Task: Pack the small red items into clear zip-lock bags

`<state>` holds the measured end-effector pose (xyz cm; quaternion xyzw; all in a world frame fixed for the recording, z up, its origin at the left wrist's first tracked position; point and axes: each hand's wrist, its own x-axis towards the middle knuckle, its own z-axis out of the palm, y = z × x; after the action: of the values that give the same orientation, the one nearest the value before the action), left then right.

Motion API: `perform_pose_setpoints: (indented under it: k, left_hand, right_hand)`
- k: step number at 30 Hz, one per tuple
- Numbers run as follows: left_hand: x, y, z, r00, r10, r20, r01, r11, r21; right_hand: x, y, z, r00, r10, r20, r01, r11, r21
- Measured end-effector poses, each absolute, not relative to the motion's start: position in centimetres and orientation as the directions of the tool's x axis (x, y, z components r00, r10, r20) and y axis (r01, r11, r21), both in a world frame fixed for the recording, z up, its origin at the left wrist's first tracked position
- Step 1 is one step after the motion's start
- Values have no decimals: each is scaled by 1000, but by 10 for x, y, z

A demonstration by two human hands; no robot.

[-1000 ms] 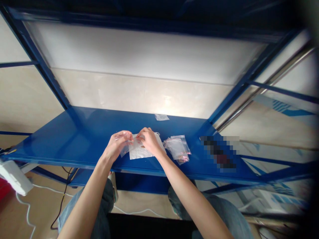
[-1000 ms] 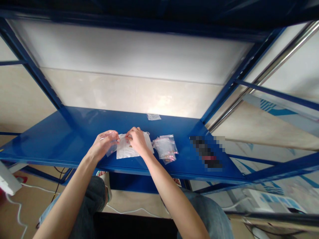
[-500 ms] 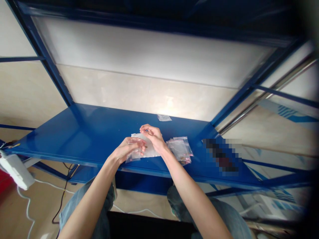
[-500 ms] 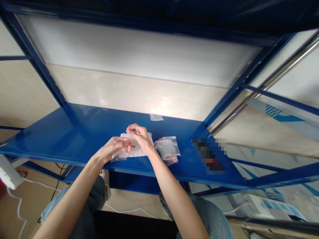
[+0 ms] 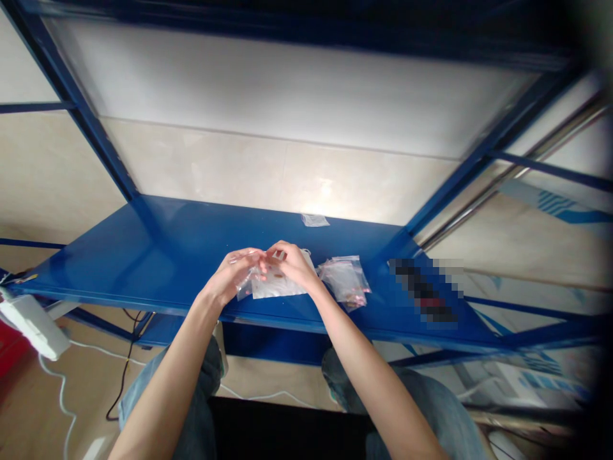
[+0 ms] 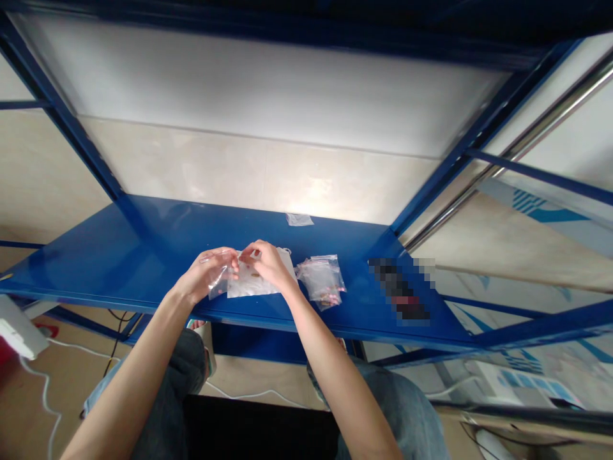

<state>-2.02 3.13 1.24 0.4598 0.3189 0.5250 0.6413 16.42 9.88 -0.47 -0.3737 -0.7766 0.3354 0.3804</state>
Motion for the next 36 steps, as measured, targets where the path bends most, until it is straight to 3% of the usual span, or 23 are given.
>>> perform_pose_setpoints:
  k: [6,8,11,16,21,26,32,36]
  left_hand:
    - [-25,32,10,200,978,61,-389,22,921]
    - [-24,30,11,247,967,62,-350,29,936]
    - [-18,27,11,327,945,25,-280,72,957]
    - [-6,25,9,390,919,-52,-186,134,973]
    - [-3,26,9,387,921,-45,-198,131,971]
    - [-6,26,6,366,931,-23,-217,109,970]
    - [-8,27,6,386,922,27,-260,81,962]
    - [-13,27,12,310,946,90,-304,9,953]
  right_hand:
    - [164,95,-8,-544,780,310,531,606,-593]
    - [162,95,-7,-515,781,352,494,606,-623]
    - [162,97,-3,-438,803,405,323,560,-762]
    - [163,95,5,-429,843,323,8,361,-932]
    - [162,83,11,-647,739,188,-130,136,-982]
    - [160,78,15,-655,719,232,-176,153,-972]
    - [162,85,13,-535,798,276,-105,262,-959]
    - [171,95,7,-402,843,357,154,447,-881]
